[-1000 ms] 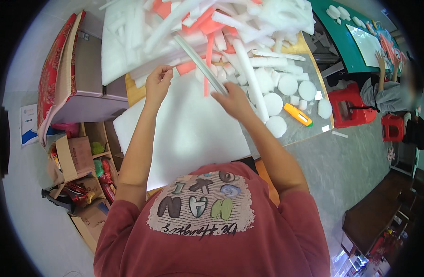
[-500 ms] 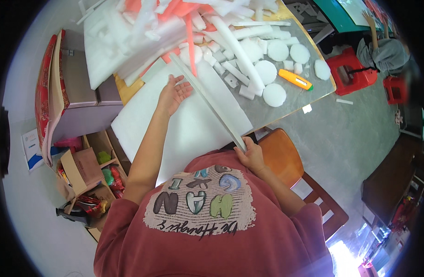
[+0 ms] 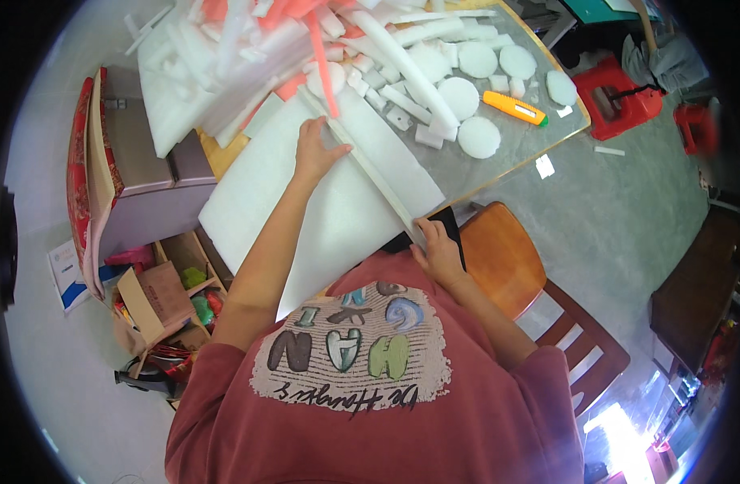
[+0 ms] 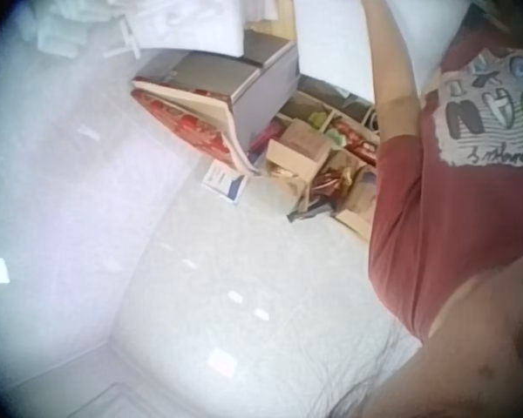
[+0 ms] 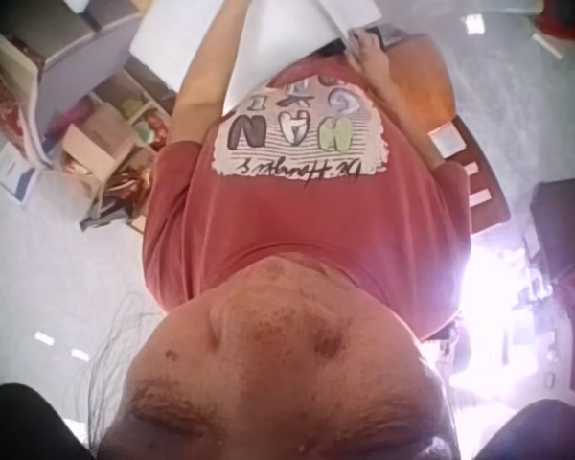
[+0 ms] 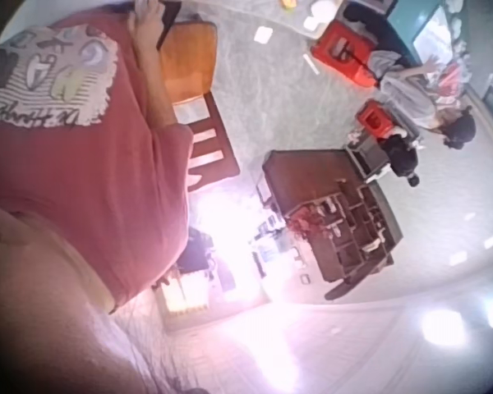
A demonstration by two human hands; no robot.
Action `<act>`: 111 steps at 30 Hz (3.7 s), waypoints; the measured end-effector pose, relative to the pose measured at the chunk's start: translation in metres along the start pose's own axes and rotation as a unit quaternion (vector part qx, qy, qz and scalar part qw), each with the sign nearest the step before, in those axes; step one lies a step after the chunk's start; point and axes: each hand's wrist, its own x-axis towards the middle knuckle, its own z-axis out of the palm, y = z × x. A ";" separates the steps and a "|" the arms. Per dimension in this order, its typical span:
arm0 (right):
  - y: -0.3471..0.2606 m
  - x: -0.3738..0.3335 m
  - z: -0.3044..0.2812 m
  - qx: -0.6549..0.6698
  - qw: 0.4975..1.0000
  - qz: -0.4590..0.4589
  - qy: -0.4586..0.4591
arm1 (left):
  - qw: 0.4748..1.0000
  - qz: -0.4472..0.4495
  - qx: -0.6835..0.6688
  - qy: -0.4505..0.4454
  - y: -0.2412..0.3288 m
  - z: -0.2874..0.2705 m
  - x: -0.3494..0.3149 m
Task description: Cutting foam blocks and shapes using a utility knife on a workspace table.
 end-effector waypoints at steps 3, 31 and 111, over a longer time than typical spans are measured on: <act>0.002 0.000 0.000 0.012 1.000 -0.012 0.013 | 0.990 0.081 0.111 0.019 -0.005 0.001 0.001; 0.008 0.005 -0.001 0.084 0.994 0.004 0.072 | 0.963 0.038 0.238 -0.118 -0.022 -0.018 0.064; -0.059 0.358 0.019 -0.224 0.951 -0.211 0.016 | 0.972 -0.114 0.135 -0.157 0.003 -0.035 0.034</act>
